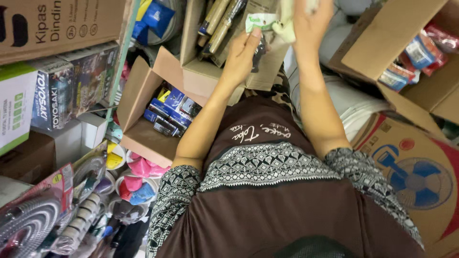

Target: The person wipes various packaged items with a cloth, including motorcycle parts and other small accessories, and organizes them within cardboard boxes in a storage area.

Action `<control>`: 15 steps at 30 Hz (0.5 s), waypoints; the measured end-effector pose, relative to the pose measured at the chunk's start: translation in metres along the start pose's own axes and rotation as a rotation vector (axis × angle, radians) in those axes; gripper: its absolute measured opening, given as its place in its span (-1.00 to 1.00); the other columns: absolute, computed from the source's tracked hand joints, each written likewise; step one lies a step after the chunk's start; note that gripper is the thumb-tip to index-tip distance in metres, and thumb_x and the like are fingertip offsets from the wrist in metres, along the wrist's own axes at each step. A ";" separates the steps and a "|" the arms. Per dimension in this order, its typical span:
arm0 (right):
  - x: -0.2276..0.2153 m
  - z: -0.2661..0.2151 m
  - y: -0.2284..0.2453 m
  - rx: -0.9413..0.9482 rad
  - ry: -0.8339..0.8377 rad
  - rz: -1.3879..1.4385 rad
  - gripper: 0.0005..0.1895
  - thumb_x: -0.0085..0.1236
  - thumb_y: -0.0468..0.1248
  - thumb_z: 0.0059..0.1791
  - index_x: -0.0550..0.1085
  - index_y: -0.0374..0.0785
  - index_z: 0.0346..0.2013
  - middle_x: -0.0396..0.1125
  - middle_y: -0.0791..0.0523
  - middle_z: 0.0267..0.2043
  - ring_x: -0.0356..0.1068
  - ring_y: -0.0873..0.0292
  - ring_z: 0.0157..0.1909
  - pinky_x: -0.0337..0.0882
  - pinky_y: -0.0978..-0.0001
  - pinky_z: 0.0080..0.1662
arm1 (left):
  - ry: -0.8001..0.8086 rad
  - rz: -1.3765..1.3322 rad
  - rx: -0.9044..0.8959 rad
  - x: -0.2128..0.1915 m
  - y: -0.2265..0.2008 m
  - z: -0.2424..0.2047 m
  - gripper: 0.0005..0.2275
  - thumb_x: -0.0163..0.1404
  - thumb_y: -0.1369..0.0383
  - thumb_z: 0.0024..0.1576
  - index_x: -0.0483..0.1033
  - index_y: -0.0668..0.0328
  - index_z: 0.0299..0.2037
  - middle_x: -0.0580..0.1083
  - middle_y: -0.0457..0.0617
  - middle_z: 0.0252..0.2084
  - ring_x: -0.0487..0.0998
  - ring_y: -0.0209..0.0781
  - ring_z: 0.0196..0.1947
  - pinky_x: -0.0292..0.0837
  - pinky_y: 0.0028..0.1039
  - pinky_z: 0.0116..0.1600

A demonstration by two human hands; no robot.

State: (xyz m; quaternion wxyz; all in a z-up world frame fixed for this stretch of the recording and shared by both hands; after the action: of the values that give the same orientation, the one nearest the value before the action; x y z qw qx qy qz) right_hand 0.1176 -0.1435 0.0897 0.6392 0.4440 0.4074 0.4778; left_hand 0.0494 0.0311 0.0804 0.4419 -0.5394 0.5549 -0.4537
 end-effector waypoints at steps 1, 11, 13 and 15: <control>-0.007 -0.004 0.008 -0.024 -0.066 0.086 -0.70 0.11 -0.22 0.16 0.35 -0.35 0.08 0.36 -0.06 0.02 0.37 0.14 0.05 0.37 0.21 0.12 | -0.008 -0.021 0.041 0.002 -0.001 -0.002 -0.56 -0.19 0.09 0.39 0.55 0.39 -0.19 0.56 -0.06 -0.32 0.50 -0.39 -0.28 0.41 -0.50 -0.13; 0.016 -0.015 0.038 -0.213 0.305 -0.224 -0.84 0.18 -0.26 0.15 0.43 -0.29 -0.10 0.31 -0.03 -0.13 0.35 -0.01 -0.09 0.38 0.19 -0.03 | -0.193 -0.292 -0.043 0.005 0.023 -0.001 -0.60 -0.17 0.17 0.37 0.58 0.42 -0.22 0.51 -0.10 -0.37 0.41 -0.36 -0.38 0.33 -0.46 -0.24; 0.010 -0.008 0.031 -0.076 0.227 -0.205 -0.83 0.20 -0.25 0.15 0.44 -0.31 -0.14 0.34 -0.01 -0.17 0.36 -0.01 -0.15 0.36 0.17 -0.08 | -0.201 -0.275 -0.073 0.003 0.029 -0.002 -0.58 -0.20 0.17 0.38 0.57 0.42 -0.26 0.45 -0.12 -0.44 0.35 -0.37 -0.46 0.25 -0.47 -0.32; 0.003 -0.017 0.047 -0.172 0.129 -0.044 -0.82 0.15 -0.25 0.13 0.40 -0.32 -0.12 0.29 -0.02 -0.13 0.31 -0.03 -0.10 0.35 0.17 -0.05 | -0.239 -0.134 0.047 0.002 0.025 0.001 -0.60 -0.18 0.18 0.42 0.55 0.42 -0.24 0.43 -0.12 -0.38 0.34 -0.38 -0.38 0.29 -0.48 -0.24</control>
State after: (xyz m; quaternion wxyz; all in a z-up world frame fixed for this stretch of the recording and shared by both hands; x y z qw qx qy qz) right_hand 0.0906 -0.1309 0.1296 0.6577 0.3470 0.4147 0.5245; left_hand 0.0449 0.0295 0.0554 0.4859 -0.6149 0.4506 -0.4275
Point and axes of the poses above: each hand's wrist, its own z-axis towards the middle knuckle, its own x-axis out of the palm, y = z × x, the point moved 4 cm from there along z, towards the middle knuckle
